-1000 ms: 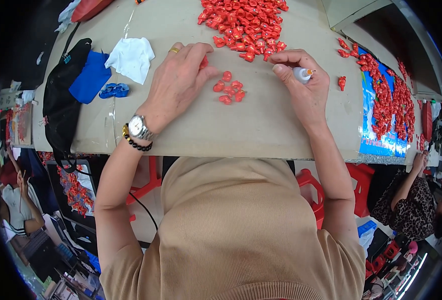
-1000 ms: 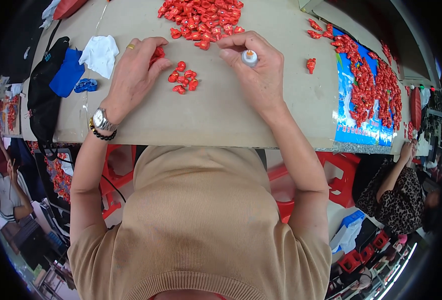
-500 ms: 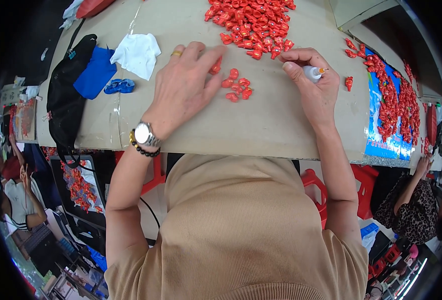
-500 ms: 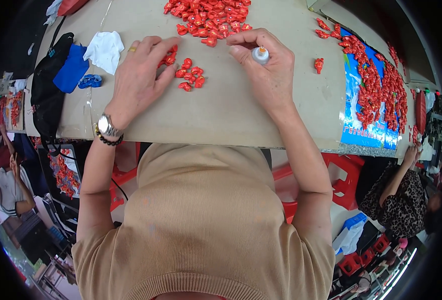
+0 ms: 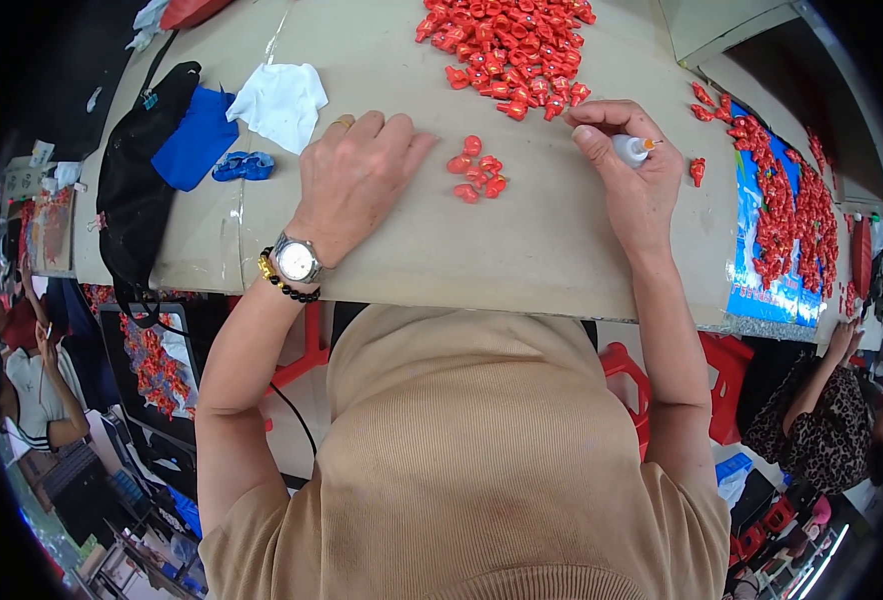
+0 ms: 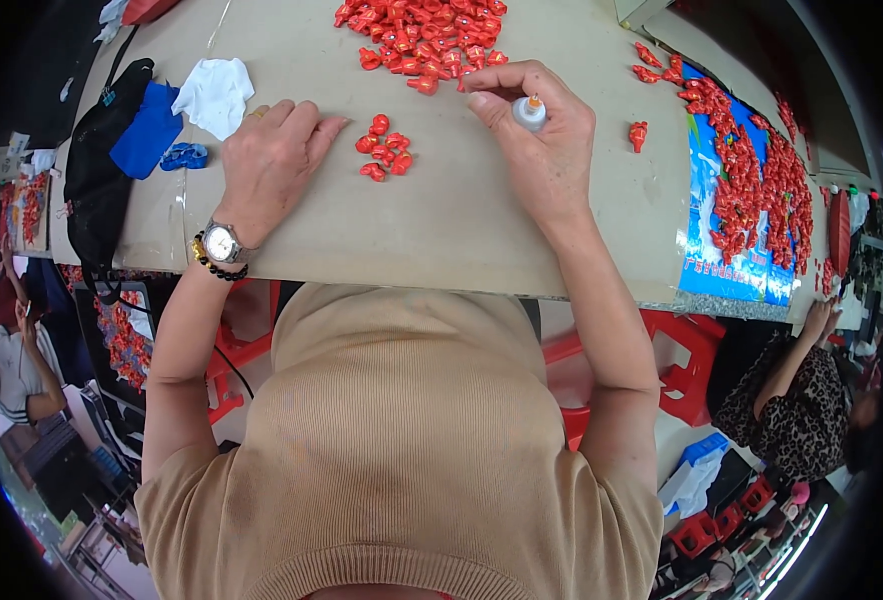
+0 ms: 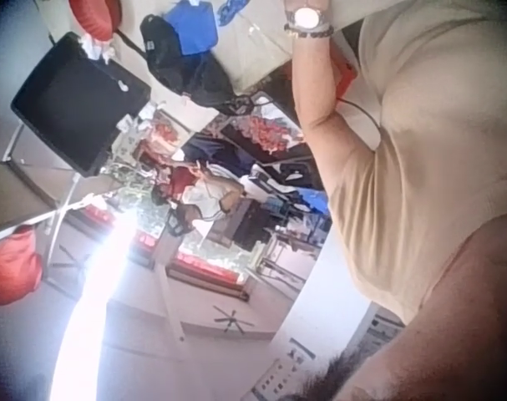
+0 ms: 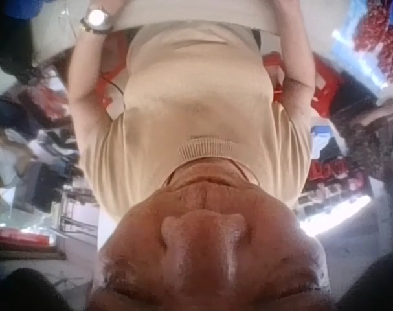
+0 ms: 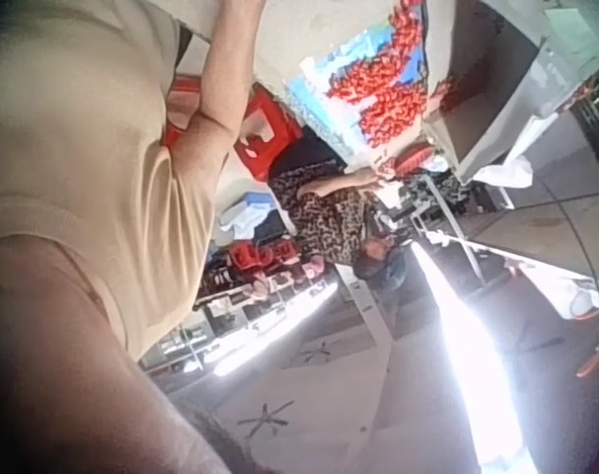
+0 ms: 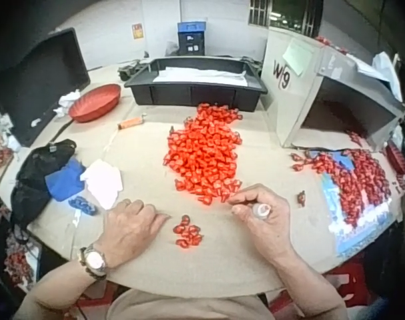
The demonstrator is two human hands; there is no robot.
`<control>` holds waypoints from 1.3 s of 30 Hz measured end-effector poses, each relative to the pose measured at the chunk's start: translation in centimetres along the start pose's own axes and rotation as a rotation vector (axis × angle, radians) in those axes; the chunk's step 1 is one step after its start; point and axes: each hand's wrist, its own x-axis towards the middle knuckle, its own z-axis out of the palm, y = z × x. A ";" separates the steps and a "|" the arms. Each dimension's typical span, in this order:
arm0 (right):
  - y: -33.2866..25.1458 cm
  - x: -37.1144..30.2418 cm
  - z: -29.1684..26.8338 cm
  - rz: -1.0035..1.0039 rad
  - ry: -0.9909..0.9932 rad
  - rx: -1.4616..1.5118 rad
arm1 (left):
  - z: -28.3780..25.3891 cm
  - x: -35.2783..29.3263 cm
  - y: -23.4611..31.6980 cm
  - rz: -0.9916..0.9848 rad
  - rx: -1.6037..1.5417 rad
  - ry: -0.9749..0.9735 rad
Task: The person assembles toy figurine parts by applying glue from a bottle onto the pieces and pressing the components together by hand.
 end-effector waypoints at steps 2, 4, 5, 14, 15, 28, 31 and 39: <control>0.0 0.0 0.0 -0.018 0.011 -0.004 | -0.1 -0.3 -0.1 -0.039 0.028 -0.019; -0.1 0.0 -0.1 -0.014 0.011 0.013 | -0.3 -0.6 -0.5 -0.083 0.059 -0.040; -0.2 -0.1 -0.1 -0.008 0.014 0.028 | -0.3 -0.6 -0.8 -0.073 0.030 -0.025; -3.4 -0.6 0.7 0.202 -0.145 0.111 | -3.6 0.1 0.8 -1.262 -2.527 0.006; -3.6 -0.6 0.9 0.203 -0.148 0.107 | -3.6 0.3 2.1 -1.438 -2.613 0.039; -4.8 -1.7 0.7 0.202 -0.232 0.199 | -2.8 -1.6 5.6 -0.964 -2.447 -0.141; -4.4 -1.9 0.8 0.152 -0.212 0.269 | -3.0 -1.3 5.6 -0.955 -2.457 -0.181; -4.7 -2.2 0.7 0.119 -0.159 0.272 | -3.0 -1.1 6.2 -1.027 -2.675 -0.150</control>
